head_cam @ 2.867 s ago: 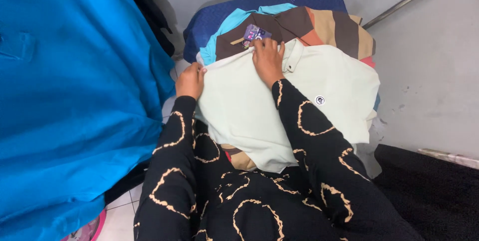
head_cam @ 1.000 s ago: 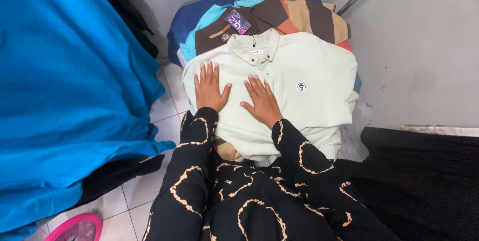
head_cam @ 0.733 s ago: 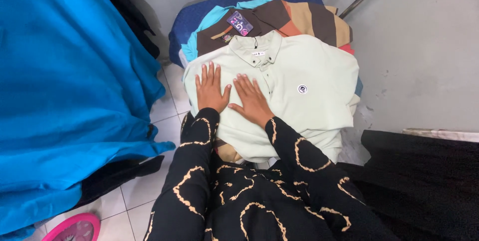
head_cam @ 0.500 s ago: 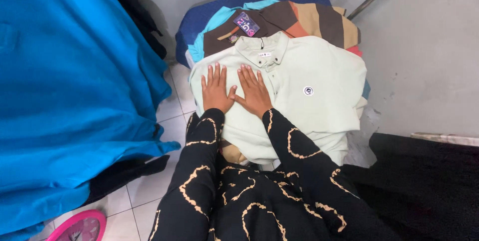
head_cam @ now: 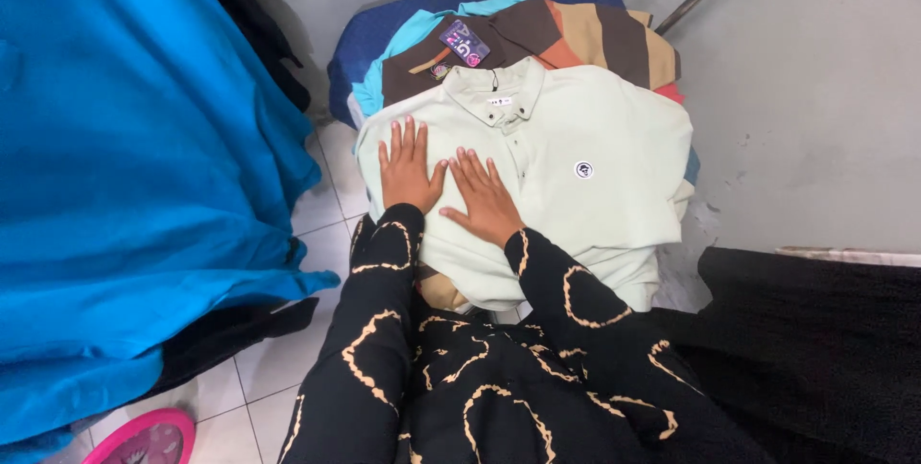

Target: Organizing, smoothing, and placing various polo shirts and t-shirts onto clothes hangers.

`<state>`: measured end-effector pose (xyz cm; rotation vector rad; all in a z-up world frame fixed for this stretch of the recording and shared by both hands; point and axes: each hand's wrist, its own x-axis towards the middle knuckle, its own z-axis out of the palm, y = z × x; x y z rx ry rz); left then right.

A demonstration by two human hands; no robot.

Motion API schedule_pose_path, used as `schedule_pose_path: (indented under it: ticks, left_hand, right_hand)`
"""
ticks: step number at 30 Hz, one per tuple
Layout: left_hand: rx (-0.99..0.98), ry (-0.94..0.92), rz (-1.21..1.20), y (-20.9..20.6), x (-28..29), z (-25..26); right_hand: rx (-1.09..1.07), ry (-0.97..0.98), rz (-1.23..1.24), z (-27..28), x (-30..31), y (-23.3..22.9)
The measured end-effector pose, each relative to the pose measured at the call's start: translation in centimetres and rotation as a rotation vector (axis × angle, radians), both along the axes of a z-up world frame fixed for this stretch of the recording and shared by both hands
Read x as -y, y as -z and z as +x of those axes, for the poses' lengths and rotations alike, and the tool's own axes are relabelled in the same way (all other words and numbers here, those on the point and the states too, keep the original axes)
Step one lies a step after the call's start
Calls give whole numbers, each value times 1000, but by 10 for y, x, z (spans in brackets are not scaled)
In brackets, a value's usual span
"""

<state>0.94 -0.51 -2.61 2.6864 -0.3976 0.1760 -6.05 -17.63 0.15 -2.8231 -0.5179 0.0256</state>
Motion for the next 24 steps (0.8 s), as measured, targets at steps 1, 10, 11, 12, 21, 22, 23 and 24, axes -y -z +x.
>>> schedule_pose_path:
  ticks: [1, 10, 11, 12, 21, 22, 23, 24]
  left_hand:
    - [2, 3, -2, -1, 0, 0]
    - [49, 9, -13, 5, 0, 1]
    - [59, 5, -7, 5, 0, 1]
    - [68, 1, 0, 5, 0, 0]
    - [25, -16, -2, -4, 1, -2]
    - [25, -17, 0, -3, 1, -3]
    - [13, -19, 7, -4, 1, -5]
    - [7, -23, 12, -5, 2, -2]
  right_hand:
    - [2, 3, -2, -6, 0, 2]
    - [1, -258, 4, -58, -7, 6]
    - [30, -303, 11, -61, -8, 2]
    - [59, -348, 19, -64, -9, -3]
    - [375, -180, 237, 0, 24, 13]
    - [375, -180, 239, 1, 25, 8]
    - [221, -82, 167, 1, 26, 3]
    - [75, 15, 93, 6, 28, -4]
